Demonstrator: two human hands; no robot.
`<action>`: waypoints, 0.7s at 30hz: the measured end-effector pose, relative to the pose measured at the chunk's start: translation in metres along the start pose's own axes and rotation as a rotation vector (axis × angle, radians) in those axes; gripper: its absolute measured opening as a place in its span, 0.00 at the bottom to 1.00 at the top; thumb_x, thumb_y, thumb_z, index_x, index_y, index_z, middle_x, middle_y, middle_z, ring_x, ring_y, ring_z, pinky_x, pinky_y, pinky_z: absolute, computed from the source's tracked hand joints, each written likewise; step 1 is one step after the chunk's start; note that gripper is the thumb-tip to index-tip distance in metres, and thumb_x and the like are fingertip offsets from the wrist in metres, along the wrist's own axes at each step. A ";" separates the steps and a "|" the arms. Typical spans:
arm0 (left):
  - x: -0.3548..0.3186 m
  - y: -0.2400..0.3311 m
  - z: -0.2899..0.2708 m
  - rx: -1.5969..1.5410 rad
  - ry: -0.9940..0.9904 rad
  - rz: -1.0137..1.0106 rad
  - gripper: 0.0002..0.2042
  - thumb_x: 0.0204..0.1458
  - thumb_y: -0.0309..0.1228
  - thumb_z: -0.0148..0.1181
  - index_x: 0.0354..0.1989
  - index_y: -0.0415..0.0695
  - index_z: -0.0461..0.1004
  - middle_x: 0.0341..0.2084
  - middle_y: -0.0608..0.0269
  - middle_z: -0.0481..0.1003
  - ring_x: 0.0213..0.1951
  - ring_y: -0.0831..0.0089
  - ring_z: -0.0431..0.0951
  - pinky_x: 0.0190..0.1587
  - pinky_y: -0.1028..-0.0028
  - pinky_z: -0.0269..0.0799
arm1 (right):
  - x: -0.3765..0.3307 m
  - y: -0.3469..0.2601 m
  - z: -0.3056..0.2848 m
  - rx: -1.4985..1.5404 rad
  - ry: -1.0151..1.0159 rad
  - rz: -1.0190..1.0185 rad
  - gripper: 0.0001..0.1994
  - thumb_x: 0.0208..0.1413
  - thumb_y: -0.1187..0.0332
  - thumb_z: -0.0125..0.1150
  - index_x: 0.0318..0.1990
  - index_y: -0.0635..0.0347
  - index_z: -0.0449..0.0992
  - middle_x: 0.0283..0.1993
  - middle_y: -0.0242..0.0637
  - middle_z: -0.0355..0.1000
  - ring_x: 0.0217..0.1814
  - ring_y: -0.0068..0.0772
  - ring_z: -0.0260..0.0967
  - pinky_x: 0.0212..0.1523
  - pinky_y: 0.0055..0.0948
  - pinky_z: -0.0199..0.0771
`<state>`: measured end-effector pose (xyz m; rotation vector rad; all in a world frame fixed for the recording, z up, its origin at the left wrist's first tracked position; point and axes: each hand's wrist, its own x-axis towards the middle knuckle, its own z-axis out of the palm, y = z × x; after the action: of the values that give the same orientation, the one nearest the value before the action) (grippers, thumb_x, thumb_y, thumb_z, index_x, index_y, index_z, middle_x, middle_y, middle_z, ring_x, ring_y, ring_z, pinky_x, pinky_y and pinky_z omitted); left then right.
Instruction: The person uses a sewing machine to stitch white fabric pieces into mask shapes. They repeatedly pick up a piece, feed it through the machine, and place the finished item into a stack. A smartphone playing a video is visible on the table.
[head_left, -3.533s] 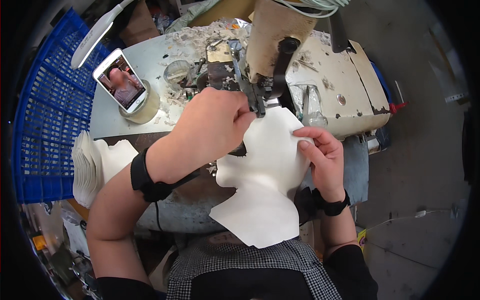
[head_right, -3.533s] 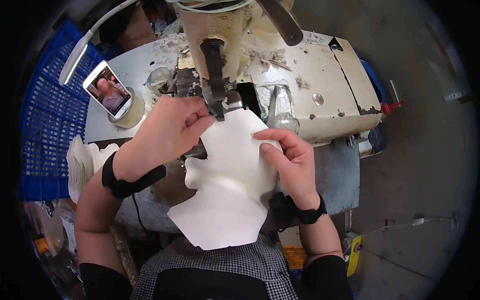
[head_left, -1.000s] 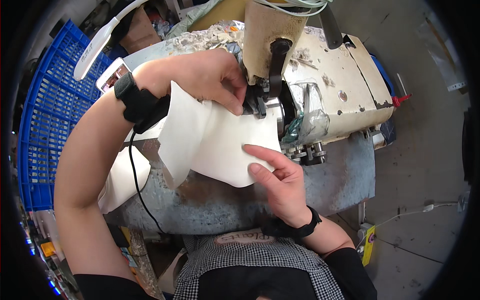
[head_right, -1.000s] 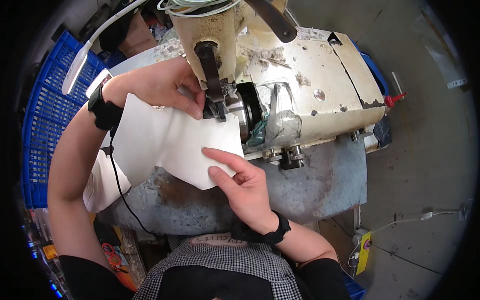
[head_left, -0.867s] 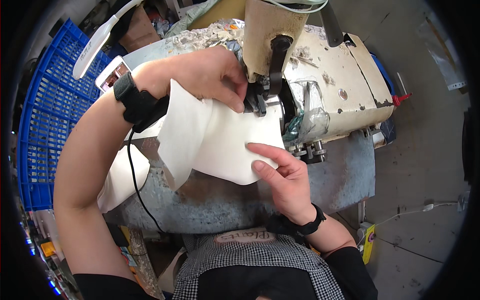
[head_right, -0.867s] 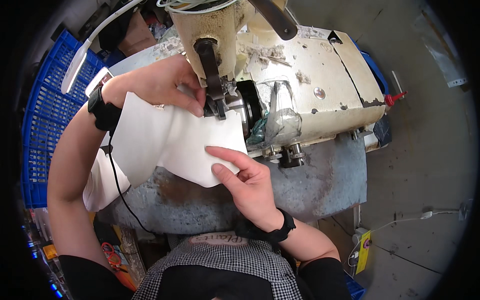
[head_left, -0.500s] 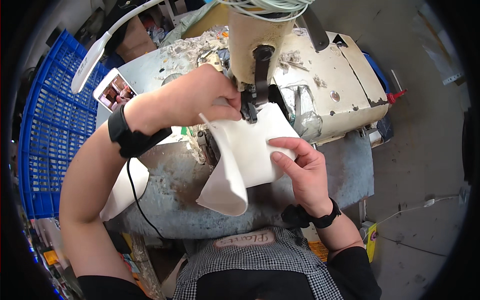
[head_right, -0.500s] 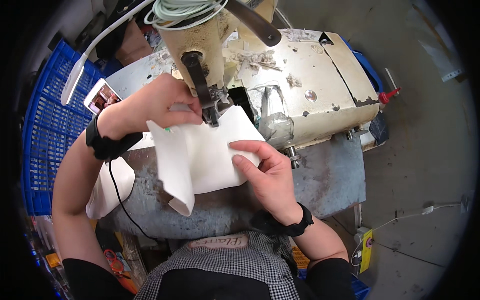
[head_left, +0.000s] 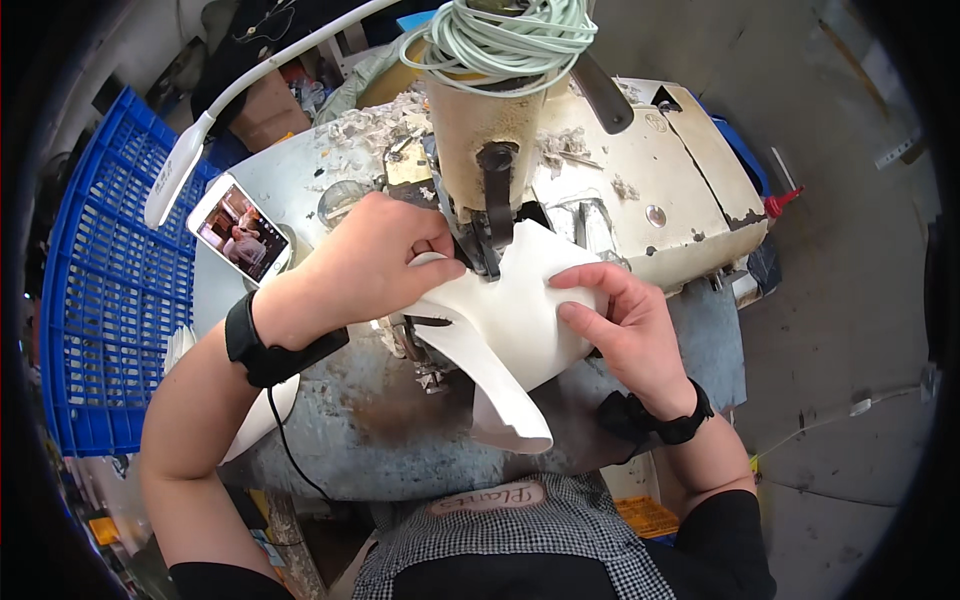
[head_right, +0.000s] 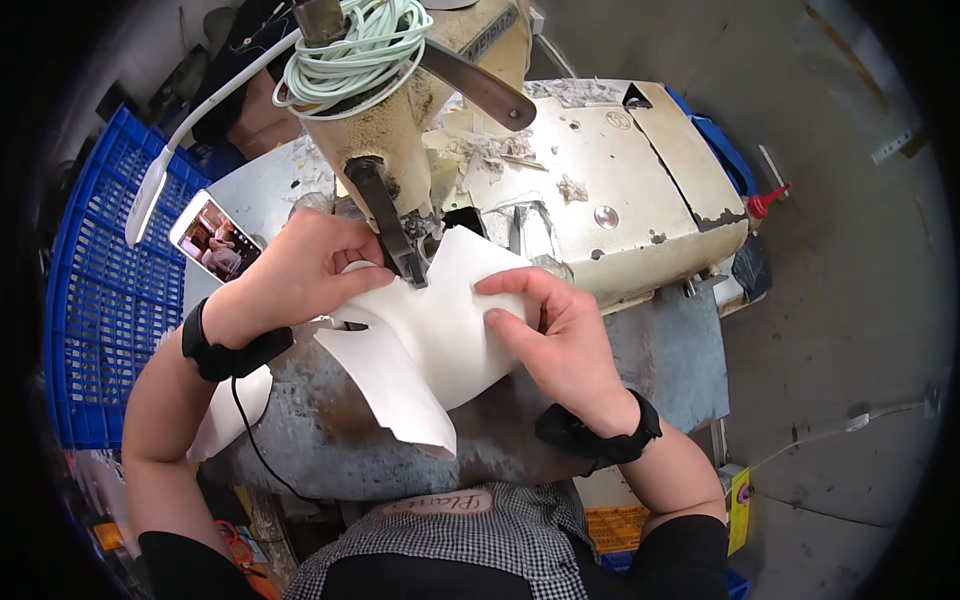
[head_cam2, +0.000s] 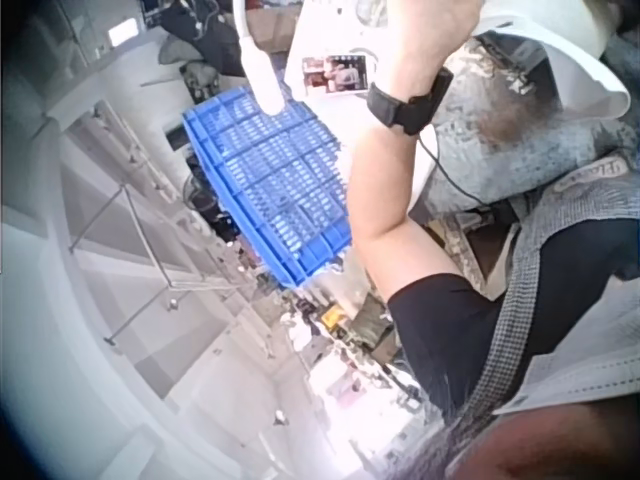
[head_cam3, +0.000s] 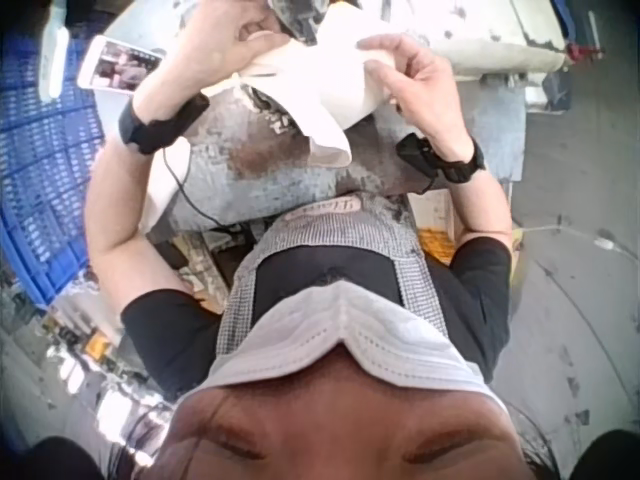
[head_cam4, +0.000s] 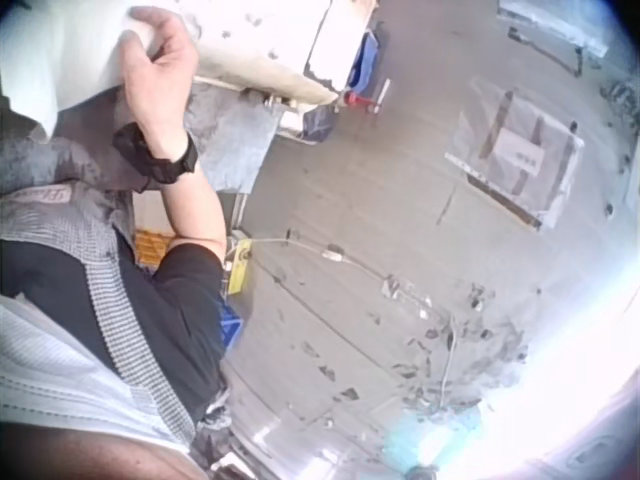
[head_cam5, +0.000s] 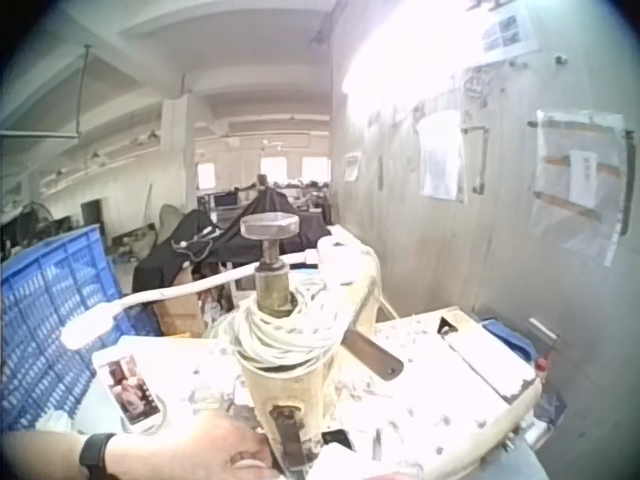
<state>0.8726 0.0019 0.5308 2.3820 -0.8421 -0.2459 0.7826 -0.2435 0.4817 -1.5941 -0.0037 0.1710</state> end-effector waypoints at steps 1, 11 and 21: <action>0.000 0.000 0.001 -0.004 0.005 0.005 0.09 0.44 0.30 0.66 0.26 0.36 0.76 0.16 0.58 0.73 0.19 0.74 0.72 0.25 0.74 0.68 | 0.001 -0.001 -0.001 -0.013 -0.004 0.002 0.11 0.53 0.77 0.57 0.44 0.62 0.76 0.37 0.28 0.75 0.35 0.14 0.69 0.38 0.17 0.70; -0.005 0.013 0.008 -0.165 -0.018 -0.219 0.08 0.47 0.28 0.64 0.27 0.34 0.77 0.15 0.63 0.73 0.19 0.82 0.71 0.24 0.78 0.67 | 0.026 -0.028 -0.017 -0.216 -0.062 -0.044 0.13 0.47 0.81 0.53 0.41 0.63 0.76 0.35 0.28 0.75 0.35 0.14 0.68 0.38 0.18 0.71; 0.001 0.021 0.006 -0.315 -0.177 -0.438 0.11 0.50 0.29 0.61 0.28 0.30 0.77 0.15 0.62 0.74 0.18 0.79 0.75 0.21 0.79 0.72 | 0.060 -0.052 -0.032 -0.353 -0.146 -0.133 0.14 0.44 0.82 0.50 0.39 0.64 0.77 0.33 0.28 0.73 0.35 0.16 0.68 0.39 0.20 0.70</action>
<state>0.8611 -0.0143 0.5384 2.2366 -0.3118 -0.7177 0.8514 -0.2675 0.5278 -1.9231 -0.2654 0.1900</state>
